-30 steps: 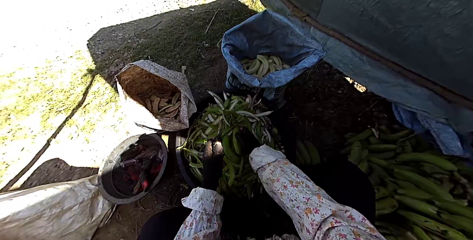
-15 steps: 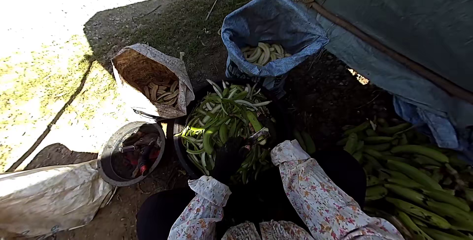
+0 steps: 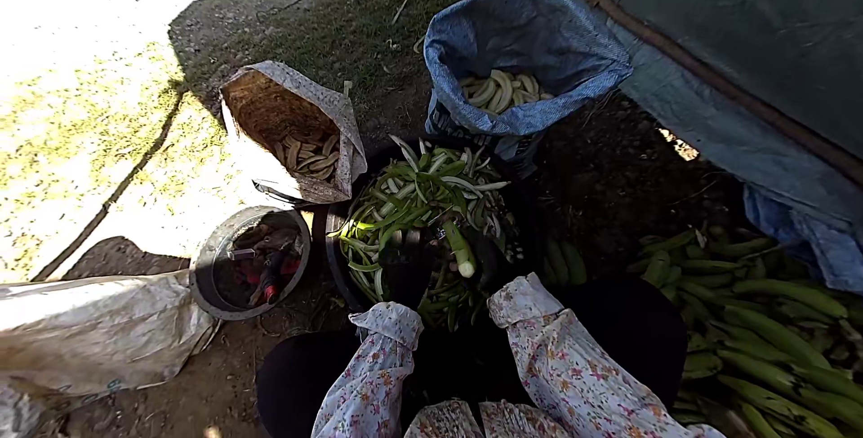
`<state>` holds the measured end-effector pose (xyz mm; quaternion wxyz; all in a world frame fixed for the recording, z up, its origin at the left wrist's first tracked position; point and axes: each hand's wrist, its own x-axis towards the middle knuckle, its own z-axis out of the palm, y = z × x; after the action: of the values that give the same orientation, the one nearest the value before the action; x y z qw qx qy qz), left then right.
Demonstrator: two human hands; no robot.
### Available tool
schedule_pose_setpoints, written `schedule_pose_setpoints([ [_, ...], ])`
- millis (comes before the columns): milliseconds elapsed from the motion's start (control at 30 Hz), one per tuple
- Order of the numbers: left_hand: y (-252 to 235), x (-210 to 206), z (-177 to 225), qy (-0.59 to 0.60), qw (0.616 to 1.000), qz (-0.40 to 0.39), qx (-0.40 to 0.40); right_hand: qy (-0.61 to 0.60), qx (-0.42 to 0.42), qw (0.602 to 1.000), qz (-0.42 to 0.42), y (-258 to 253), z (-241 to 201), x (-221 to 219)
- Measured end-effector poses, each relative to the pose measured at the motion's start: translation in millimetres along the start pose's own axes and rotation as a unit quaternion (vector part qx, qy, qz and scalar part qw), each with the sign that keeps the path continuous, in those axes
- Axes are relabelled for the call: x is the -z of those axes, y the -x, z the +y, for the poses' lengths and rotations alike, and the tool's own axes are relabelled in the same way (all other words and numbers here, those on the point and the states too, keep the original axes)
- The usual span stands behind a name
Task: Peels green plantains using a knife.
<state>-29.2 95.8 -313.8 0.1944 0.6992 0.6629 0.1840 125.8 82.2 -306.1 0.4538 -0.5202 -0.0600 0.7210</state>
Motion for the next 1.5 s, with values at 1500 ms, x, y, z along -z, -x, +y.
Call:
schedule_pose_setpoints([
  [1500, -18.6, 8.0, -6.9, 0.041, 0.995, -0.087, -0.006, 0.328, 0.133, 0.933, 0.068, -26.7, -11.1, 5.3],
])
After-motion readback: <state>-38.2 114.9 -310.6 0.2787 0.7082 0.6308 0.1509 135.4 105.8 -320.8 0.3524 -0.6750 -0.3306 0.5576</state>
